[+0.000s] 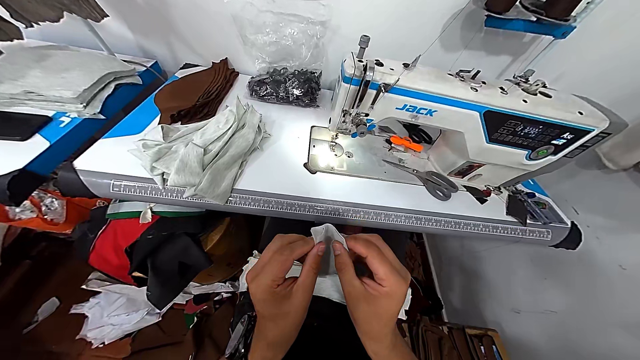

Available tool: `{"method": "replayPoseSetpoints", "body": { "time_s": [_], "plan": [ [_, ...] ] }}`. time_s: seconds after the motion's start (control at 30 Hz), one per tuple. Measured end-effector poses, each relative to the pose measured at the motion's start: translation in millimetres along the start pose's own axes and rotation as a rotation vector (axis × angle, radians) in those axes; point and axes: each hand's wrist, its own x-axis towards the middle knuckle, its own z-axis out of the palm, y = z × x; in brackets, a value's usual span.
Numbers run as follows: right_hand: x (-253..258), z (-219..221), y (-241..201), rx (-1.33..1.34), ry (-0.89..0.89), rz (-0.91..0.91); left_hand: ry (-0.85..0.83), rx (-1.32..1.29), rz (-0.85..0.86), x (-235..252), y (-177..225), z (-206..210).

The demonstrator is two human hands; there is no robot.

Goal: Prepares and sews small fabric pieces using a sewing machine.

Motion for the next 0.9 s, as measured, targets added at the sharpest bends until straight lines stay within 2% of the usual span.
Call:
{"method": "replayPoseSetpoints", "body": {
  "time_s": [0.5,0.7,0.9],
  "plan": [
    [-3.0,-1.9,-7.5,0.056,-0.125,0.081,-0.04,0.009,-0.025,-2.9,2.4,3.0],
    [10.3,-25.2,-17.0,0.398,-0.4,0.355,-0.1,0.152,0.056,-2.7,0.3,-0.8],
    [38.6,-44.6,-31.5,0.33,-0.651,0.51,-0.083,0.182,0.067,-1.4,0.5,1.8]
  ]
}}
